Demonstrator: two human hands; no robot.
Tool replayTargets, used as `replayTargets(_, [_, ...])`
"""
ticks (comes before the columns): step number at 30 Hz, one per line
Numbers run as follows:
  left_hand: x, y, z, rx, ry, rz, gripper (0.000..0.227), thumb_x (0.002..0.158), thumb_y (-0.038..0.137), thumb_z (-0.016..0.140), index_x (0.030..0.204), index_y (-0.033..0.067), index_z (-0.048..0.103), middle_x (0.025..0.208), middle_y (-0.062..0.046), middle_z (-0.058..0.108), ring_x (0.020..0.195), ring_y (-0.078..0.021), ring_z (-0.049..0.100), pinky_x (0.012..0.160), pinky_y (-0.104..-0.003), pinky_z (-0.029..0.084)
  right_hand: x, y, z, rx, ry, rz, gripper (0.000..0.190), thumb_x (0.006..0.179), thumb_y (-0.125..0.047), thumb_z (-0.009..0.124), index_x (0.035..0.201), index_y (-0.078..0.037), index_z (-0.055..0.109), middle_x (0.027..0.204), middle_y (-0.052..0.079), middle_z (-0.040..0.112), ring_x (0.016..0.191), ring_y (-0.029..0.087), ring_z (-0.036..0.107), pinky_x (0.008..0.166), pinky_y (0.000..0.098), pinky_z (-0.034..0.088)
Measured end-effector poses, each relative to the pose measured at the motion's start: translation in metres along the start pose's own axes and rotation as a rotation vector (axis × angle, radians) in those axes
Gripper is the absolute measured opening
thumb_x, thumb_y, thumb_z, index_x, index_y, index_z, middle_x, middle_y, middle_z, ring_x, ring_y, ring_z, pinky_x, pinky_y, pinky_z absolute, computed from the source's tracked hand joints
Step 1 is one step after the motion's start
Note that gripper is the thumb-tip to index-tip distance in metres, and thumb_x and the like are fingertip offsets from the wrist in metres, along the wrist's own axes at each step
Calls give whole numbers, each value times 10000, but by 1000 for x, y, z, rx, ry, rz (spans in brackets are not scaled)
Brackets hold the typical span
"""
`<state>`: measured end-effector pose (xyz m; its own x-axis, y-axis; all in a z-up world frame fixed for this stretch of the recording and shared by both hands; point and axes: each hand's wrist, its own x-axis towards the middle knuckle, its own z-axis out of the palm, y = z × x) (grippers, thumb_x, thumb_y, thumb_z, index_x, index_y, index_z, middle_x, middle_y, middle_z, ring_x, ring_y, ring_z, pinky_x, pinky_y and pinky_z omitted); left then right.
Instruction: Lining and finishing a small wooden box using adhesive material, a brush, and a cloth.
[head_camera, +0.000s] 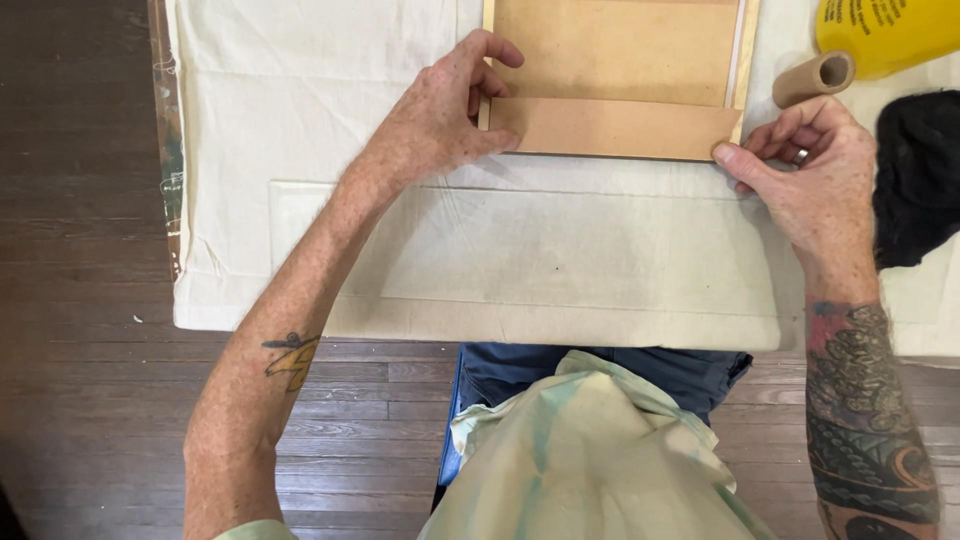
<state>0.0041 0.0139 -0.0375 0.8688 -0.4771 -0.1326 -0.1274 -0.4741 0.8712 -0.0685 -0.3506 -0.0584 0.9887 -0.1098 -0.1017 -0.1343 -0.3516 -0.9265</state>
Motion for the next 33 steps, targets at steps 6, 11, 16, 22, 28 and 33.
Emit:
replayTargets(6, [-7, 2, 4, 73, 15, 19, 530, 845, 69, 775, 1265, 198, 479, 968, -9, 558, 738, -134, 467, 665, -293, 469, -2, -5, 1, -44, 0, 9, 435, 985, 24, 875, 998, -114, 462, 939, 69, 657, 766, 73, 611, 656, 218, 592])
replayTargets(11, [-17, 1, 12, 285, 110, 204, 590, 871, 57, 799, 1326, 133, 432, 1096, -119, 624, 1037, -289, 540, 865, -425, 488, -1, 0, 1, -21, 9, -12, 456, 978, 34, 875, 972, -116, 445, 929, 81, 670, 744, 77, 621, 645, 219, 596])
replayTargets(16, [-25, 3, 22, 347, 271, 310, 602, 833, 5, 827, 1323, 44, 480, 1290, -146, 460, 1170, -320, 564, 921, -409, 594, -8, 5, 1, -160, 47, -150, 445, 1010, 23, 912, 985, -88, 481, 948, 84, 653, 836, 99, 620, 758, 219, 563])
replayTargets(22, [-40, -5, 70, 747, 425, 385, 429, 964, 167, 774, 1332, 89, 567, 1095, -130, 515, 924, -250, 550, 648, -334, 543, -40, -41, 50, -452, 17, -542, 238, 1001, 109, 760, 1044, -13, 559, 1126, 161, 618, 1010, 269, 541, 891, 392, 411])
replayTargets(28, [-52, 7, 97, 847, 404, 344, 453, 967, 333, 698, 1353, 102, 646, 1014, -76, 483, 887, -267, 535, 727, -417, 487, -43, -41, 101, -604, -179, -766, 339, 911, 82, 648, 1218, -28, 556, 1423, 202, 643, 1379, 345, 567, 1186, 542, 392])
replayTargets(33, [-53, 3, 95, 754, 424, 353, 390, 959, 310, 702, 1298, 118, 702, 964, -40, 452, 854, -234, 529, 723, -390, 486, -46, -45, 107, -610, -121, -773, 314, 923, 81, 637, 1218, -20, 593, 1403, 181, 661, 1341, 313, 605, 1155, 499, 433])
